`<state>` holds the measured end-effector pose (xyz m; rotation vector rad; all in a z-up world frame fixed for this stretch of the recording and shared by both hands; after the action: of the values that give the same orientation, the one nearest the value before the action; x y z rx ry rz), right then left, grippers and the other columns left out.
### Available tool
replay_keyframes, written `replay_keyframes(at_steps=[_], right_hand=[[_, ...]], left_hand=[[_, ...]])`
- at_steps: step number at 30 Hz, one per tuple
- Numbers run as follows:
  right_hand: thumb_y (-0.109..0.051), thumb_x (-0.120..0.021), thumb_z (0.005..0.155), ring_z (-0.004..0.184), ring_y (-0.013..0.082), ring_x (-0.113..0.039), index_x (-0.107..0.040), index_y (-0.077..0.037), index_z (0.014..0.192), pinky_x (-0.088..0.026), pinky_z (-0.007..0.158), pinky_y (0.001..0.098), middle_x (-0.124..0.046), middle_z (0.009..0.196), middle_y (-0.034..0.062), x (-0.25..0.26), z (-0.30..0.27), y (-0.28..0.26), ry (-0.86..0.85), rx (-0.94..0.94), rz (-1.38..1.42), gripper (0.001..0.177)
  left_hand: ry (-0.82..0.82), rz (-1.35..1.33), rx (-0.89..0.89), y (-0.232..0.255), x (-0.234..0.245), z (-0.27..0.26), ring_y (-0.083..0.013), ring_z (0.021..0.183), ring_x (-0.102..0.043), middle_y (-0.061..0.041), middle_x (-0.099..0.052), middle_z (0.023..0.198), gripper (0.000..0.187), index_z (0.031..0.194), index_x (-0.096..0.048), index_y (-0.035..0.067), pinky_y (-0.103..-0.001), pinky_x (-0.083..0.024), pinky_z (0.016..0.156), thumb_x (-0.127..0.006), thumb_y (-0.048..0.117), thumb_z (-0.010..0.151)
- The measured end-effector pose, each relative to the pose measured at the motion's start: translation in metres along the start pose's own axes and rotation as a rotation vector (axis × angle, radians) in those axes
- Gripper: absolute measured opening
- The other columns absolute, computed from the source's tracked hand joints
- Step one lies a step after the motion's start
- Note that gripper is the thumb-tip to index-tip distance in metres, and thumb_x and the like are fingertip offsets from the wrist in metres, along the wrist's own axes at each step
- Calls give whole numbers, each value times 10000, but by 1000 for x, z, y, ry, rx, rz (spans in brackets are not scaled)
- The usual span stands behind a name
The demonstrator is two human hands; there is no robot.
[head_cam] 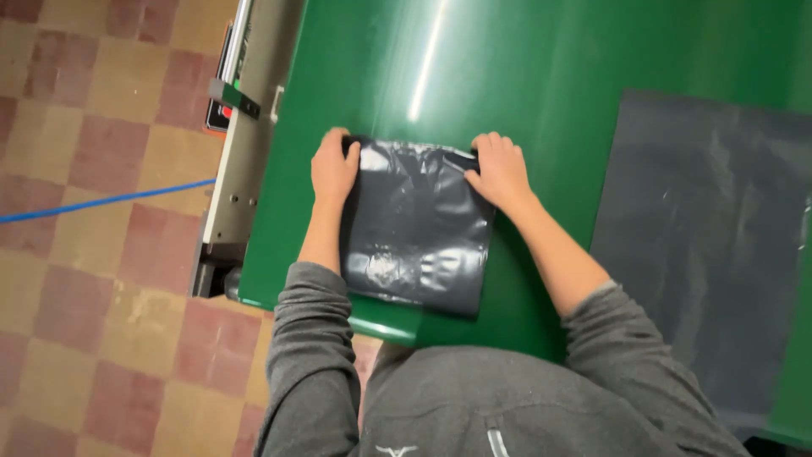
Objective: Folding black plastic bags and placing them into a storage crate.
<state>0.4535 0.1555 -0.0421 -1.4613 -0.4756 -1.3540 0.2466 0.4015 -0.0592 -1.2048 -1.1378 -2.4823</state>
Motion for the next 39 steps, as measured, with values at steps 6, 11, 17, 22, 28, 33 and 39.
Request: replay_keyframes(at_steps=[6, 11, 17, 22, 28, 33, 39], right_hand=[[-189, -789, 764, 986, 349, -584, -622, -73, 1028, -451, 818, 451, -622, 990, 125, -16, 10, 0, -83, 106, -116, 333], [-113, -732, 829, 932, 308, -600, -638, -79, 1068, -434, 772, 436, -626, 955, 81, 18, -11, -40, 49, 231, -39, 259], [-120, -741, 868, 839, 282, -556, -684, -107, 978, -421, 743, 419, -589, 873, 60, 74, -102, -144, 170, 369, -74, 125], [-109, -777, 833, 855, 251, -585, -731, -111, 983, -441, 766, 405, -629, 879, 26, 47, -182, -185, 210, 336, -52, 157], [-101, -788, 772, 967, 227, -633, -746, -125, 993, -479, 861, 404, -691, 990, -4, 17, -222, -190, 240, 195, -105, 226], [-88, -777, 782, 1108, 279, -625, -737, -98, 1021, -490, 950, 436, -684, 1124, 52, 1, -232, -195, 235, 80, -178, 242], [-5, -671, 633, 1309, 442, -526, -644, 66, 1203, -433, 1100, 533, -584, 1321, 246, -7, -201, -287, 125, 219, 2, 574]], left_hand=[[-224, 16, -192, 100, 31, -41, -317, 930, -673, -100, -682, 1024, 272, 1136, -649, 89, -415, -526, 775, -709, 272, 944], [-619, -668, 317, 32, -25, -86, -241, 1071, -715, -92, -717, 1178, 498, 1259, -639, 61, -355, -539, 904, -517, 472, 1005], [-746, -1592, 752, -35, -6, -118, -244, 1233, -670, -128, -680, 1315, 972, 1382, -534, -3, -394, -466, 1067, -212, 801, 941], [-802, -1944, 749, -67, 21, -143, -318, 1265, -603, -149, -625, 1317, 1014, 1447, -507, -46, -484, -435, 1160, -269, 843, 1021], [-473, -1059, 552, -54, 88, -167, -277, 1304, -528, -98, -545, 1439, 741, 1444, -478, 107, -446, -460, 1074, -614, 606, 913], [-329, -15, -598, 16, 164, -185, -324, 1268, -518, -111, -600, 1285, 587, 1217, -612, 101, -480, -465, 948, -836, 330, 724], [-782, 315, -797, 11, 112, -215, -231, 970, -683, -16, -693, 928, 153, 930, -717, 157, -415, -537, 770, -727, 308, 958]])
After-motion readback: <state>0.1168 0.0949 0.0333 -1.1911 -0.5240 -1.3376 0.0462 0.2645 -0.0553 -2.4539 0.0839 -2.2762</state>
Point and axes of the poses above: each hand's wrist, its own z-axis towards the middle knuckle, its own x-axis out of the back of the hand, y = z × x, the point moved 6 cm from there along z, towards the middle knuckle
